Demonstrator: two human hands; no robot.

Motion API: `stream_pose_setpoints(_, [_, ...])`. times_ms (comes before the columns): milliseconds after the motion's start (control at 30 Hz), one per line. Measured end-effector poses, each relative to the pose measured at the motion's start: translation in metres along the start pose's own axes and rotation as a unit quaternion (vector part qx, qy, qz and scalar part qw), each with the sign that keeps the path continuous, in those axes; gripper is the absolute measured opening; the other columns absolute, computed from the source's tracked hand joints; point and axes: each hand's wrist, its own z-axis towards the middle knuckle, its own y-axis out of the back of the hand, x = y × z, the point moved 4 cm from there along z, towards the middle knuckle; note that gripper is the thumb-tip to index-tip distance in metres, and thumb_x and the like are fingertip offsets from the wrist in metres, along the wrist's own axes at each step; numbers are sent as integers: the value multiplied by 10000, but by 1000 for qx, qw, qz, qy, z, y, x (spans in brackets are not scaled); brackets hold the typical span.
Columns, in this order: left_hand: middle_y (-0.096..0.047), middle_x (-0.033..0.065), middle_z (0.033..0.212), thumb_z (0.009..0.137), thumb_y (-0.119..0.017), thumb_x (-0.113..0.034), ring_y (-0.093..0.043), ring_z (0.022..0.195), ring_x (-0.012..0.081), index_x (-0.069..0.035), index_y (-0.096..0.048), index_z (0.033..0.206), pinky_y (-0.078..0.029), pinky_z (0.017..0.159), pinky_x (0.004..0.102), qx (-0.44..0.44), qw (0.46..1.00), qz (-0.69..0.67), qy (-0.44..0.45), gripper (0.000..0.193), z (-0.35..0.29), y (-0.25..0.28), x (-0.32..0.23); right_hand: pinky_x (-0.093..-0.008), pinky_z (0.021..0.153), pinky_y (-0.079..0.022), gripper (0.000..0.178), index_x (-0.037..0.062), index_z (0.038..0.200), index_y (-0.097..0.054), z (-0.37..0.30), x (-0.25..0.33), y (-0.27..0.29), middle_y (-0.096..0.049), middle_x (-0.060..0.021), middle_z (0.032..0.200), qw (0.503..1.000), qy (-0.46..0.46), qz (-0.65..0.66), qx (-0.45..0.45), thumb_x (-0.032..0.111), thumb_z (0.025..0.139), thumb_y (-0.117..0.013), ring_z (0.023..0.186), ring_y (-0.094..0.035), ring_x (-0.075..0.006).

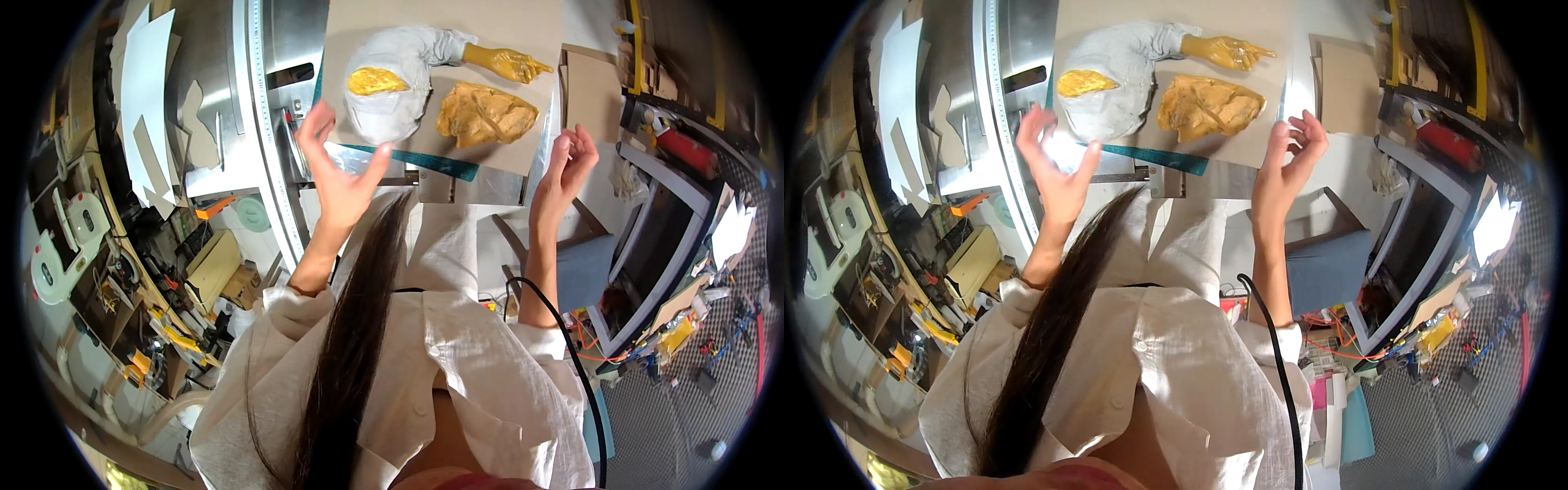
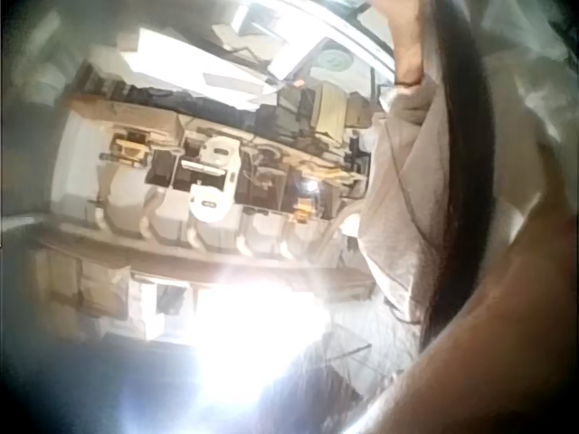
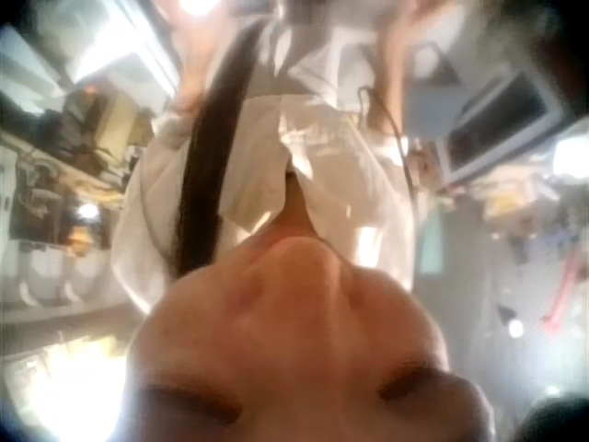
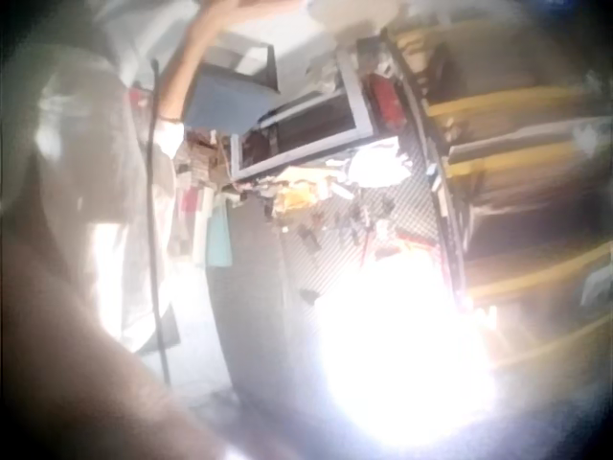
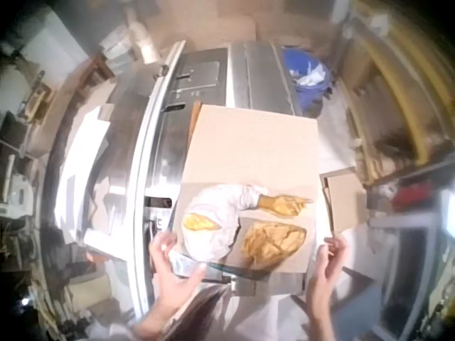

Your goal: The person places a block of yellow clay on a blue cutting mat and uses a small metal tool to carve and shape the surface. They rotate the clay block to access different sides and continue refining the form with precise strokes.

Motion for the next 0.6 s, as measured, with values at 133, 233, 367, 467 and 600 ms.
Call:
stream_pose_setpoints(133, [-392, 266, 1409, 642, -895, -268, -426, 1315, 339, 30, -159, 1479, -325, 1116, 403, 108, 993, -11, 45, 1154, 36, -17, 15, -325, 938, -442, 498, 4, 1376, -386, -24, 56, -47, -501, -129, 1207, 956, -77, 135, 251, 238, 977, -569, 1081, -531, -211])
stream_pose_setpoints(233, [-413, 281, 1409, 627, -905, -272, -467, 1292, 336, 68, -138, 1477, -387, 1071, 388, 148, 981, 2, 122, 1195, 49, -23, 15, -354, 968, -441, 531, -16, 1392, -367, -43, 68, -95, -509, -160, 1223, 923, -83, 185, 326, 250, 976, -562, 1138, -534, -253])
stream_pose_setpoints(367, [-535, 263, 1298, 612, -909, -256, -563, 1198, 319, 118, -190, 1446, -464, 993, 360, 161, 977, -4, 138, 1163, 59, -22, 5, -378, 969, -443, 587, -36, 1406, -344, -33, 64, -125, -450, -230, 1274, 947, -46, 25, 316, 282, 965, -563, 1132, -528, -309])
stream_pose_setpoints(467, [-537, 260, 1304, 603, -903, -267, -566, 1200, 305, 106, -277, 1427, -467, 989, 364, 155, 975, 0, 161, 1101, 61, -18, -3, -376, 948, -443, 677, -46, 1434, -312, -41, 71, -134, -339, -289, 1333, 950, -37, 3, 311, 378, 964, -551, 1117, -485, -345])
stream_pose_setpoints(600, [-555, 250, 1295, 607, -891, -302, -585, 1178, 330, 73, -340, 1416, -479, 978, 379, 108, 987, 54, 110, 1048, 66, -24, -6, -386, 965, -427, 732, -20, 1485, -244, -50, 63, -135, -259, -276, 1396, 950, -66, 73, 295, 415, 976, -540, 1165, -443, -343])
